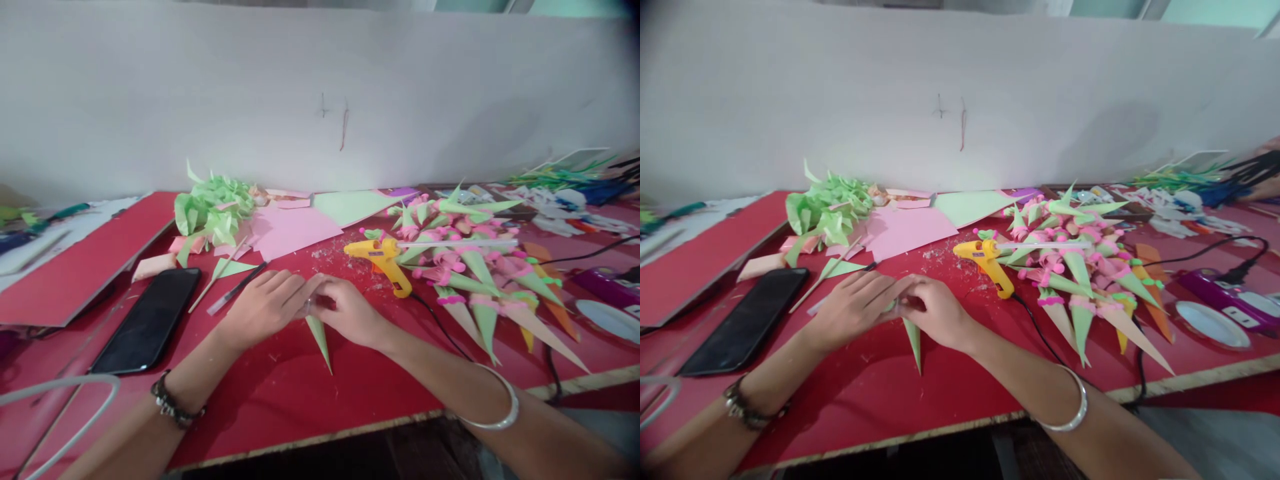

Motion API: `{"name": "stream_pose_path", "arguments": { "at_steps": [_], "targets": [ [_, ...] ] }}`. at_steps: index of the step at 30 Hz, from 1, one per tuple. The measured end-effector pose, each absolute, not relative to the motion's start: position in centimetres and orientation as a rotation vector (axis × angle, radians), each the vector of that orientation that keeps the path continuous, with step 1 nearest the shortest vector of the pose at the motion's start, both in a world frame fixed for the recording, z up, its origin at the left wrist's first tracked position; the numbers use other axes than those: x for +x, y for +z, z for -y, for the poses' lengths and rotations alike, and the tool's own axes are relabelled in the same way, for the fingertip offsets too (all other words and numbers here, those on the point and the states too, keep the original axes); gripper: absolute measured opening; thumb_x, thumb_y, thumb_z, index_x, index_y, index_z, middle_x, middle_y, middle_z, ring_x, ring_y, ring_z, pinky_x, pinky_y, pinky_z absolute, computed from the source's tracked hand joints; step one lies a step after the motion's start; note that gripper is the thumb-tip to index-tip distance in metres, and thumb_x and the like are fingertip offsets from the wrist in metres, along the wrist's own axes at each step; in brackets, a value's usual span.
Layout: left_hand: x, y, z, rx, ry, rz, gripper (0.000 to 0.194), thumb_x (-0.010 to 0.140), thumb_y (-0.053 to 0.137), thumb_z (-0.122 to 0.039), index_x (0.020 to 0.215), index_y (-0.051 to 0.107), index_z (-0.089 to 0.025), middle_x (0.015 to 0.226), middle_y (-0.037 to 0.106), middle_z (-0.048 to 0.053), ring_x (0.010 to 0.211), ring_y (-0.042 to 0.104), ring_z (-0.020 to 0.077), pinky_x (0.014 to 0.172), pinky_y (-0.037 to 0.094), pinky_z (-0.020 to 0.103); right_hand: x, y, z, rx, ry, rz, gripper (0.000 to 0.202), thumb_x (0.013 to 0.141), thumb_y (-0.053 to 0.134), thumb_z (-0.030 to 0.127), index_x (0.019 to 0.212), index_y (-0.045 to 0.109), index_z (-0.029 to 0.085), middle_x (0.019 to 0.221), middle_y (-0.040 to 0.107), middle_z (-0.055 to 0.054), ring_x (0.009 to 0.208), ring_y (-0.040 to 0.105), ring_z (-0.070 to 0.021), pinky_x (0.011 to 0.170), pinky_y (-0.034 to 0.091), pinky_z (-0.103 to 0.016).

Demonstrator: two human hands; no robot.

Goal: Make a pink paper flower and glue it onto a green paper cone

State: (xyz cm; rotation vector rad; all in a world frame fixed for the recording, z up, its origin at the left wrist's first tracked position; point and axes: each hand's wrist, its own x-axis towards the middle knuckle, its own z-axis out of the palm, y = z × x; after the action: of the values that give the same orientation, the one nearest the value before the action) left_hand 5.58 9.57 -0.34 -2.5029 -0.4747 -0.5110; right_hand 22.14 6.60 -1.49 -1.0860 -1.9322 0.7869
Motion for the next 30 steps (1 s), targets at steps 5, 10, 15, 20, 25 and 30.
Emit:
{"name": "stream_pose_path", "arguments": {
  "at_steps": [5, 10, 15, 20, 25, 30],
  "targets": [
    [5.4, -0.2, -9.7, -2.509, -0.587, 0.492, 0.042, 0.085, 0.04, -0.04, 0.114, 0.044, -0.01, 0.079, 0.058, 0.005, 0.07, 0.051, 0.0175, 0.063, 0.039, 0.029, 22.0, -1.6, -6.5, -0.981, 0.981, 1.823, 0.008, 0.076, 0.05, 0.015, 0.078, 0.058, 0.016, 0.08, 0.06, -0.004, 0.078, 0.055, -0.0151, 0.072, 0.043, -0.028],
    [5.1, -0.1, -10.0, -2.508, -0.616, 0.493, 0.039, 0.083, 0.043, -0.039, 0.111, 0.047, -0.012, 0.079, 0.058, 0.004, 0.07, 0.051, 0.0165, 0.061, 0.039, 0.027, 21.6, -1.8, -6.6, -0.925, 1.308, 1.496, 0.01, 0.077, 0.05, 0.024, 0.073, 0.054, 0.016, 0.062, 0.051, 0.003, 0.052, 0.046, -0.0073, 0.049, 0.039, -0.021],
    [5.0, -0.2, -10.3, -2.464, -0.648, 0.535, 0.035, 0.082, 0.046, -0.039, 0.107, 0.051, -0.014, 0.077, 0.059, 0.003, 0.069, 0.053, 0.0153, 0.06, 0.039, 0.026, 22.1, -1.7, -7.1, -0.901, 1.407, 1.153, 0.013, 0.073, 0.057, 0.028, 0.066, 0.055, 0.017, 0.05, 0.045, 0.007, 0.045, 0.042, -0.0043, 0.046, 0.035, -0.018],
    [4.3, -0.2, -10.7, -2.41, -0.715, 0.658, 0.035, 0.082, 0.046, -0.04, 0.103, 0.054, -0.013, 0.078, 0.06, 0.006, 0.07, 0.054, 0.0165, 0.062, 0.041, 0.027, 22.6, -1.5, -7.5, -0.817, 1.454, 0.858, 0.012, 0.065, 0.066, 0.026, 0.066, 0.058, 0.018, 0.061, 0.055, 0.006, 0.055, 0.053, -0.0049, 0.06, 0.045, -0.02],
    [3.8, -0.3, -11.2, -2.439, -0.75, 0.794, 0.041, 0.08, 0.048, -0.041, 0.108, 0.052, -0.013, 0.08, 0.06, 0.006, 0.074, 0.055, 0.0188, 0.068, 0.043, 0.03, 22.4, -1.5, -7.4, -0.771, 1.482, 0.88, 0.011, 0.063, 0.068, 0.023, 0.069, 0.06, 0.018, 0.065, 0.061, 0.004, 0.063, 0.059, -0.0073, 0.069, 0.048, -0.023],
    [3.9, -0.3, -11.0, -2.451, -0.778, 0.78, 0.038, 0.08, 0.048, -0.039, 0.106, 0.053, -0.013, 0.08, 0.06, 0.006, 0.074, 0.055, 0.0178, 0.069, 0.044, 0.029, 22.2, -1.7, -7.2, -0.855, 1.448, 1.059, 0.01, 0.067, 0.063, 0.021, 0.075, 0.059, 0.017, 0.066, 0.061, 0.003, 0.06, 0.057, -0.0071, 0.065, 0.047, -0.022]
  ]
}}
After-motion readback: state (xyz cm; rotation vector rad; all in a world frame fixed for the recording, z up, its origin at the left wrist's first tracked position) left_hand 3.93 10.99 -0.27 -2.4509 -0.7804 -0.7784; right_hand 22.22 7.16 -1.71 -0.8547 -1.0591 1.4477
